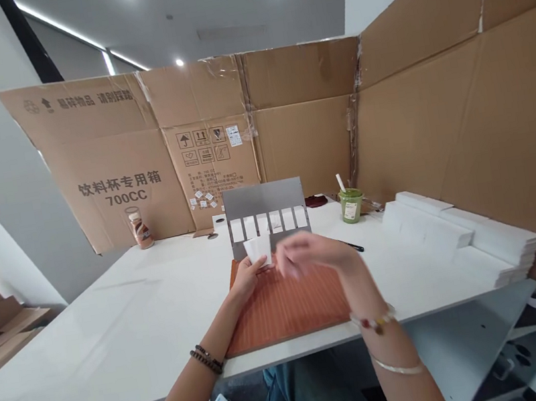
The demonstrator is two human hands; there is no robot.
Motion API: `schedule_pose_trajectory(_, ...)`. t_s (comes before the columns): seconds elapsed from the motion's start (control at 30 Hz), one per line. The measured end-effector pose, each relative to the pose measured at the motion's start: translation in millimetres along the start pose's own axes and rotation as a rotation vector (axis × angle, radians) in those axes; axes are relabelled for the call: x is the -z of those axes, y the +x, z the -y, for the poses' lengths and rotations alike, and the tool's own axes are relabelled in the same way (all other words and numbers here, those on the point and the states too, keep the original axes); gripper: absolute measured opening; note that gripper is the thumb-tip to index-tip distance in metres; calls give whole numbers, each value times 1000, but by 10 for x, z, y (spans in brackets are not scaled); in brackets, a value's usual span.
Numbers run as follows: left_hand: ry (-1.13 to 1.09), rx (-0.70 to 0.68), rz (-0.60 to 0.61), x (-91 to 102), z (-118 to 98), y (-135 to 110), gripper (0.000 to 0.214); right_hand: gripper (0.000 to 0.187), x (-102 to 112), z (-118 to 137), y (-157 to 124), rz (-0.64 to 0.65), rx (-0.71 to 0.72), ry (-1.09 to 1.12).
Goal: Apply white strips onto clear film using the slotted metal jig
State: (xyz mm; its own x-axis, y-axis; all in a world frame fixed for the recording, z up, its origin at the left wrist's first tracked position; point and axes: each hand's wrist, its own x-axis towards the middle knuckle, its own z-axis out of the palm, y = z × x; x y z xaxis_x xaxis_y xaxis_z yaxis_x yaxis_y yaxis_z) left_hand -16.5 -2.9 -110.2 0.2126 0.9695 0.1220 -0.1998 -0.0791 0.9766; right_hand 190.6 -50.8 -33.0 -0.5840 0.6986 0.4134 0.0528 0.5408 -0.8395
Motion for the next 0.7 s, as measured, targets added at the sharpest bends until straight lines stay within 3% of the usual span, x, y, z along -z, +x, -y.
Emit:
schedule_pose_trajectory(0.07, -19, -8, -16, 5, -25, 12, 17, 38, -56, -133, 297, -199, -51, 3)
schedule_pose_trajectory(0.13, -33, -18, -35, 5, -45, 30, 17, 29, -156, -339, 498, -404, -89, 3)
schedule_pose_trajectory(0.2, -43, -29, -42, -5, -55, 50, 16, 22, -263, -569, 577, -506, -132, 17)
schedule_pose_trajectory(0.37, -67, -67, -12, -46, -43, 80, 16, 18, -381, -929, 521, -445, -165, 100)
schedule_pose_trajectory(0.57, -102, -94, -11, -88, -33, 108, 35, 20, -286, -990, 498, -406, -121, 139)
schedule_pose_trajectory(0.7, -122, -107, -32, -131, -47, 116, 33, 21, -244, -1030, 483, -444, -120, 112)
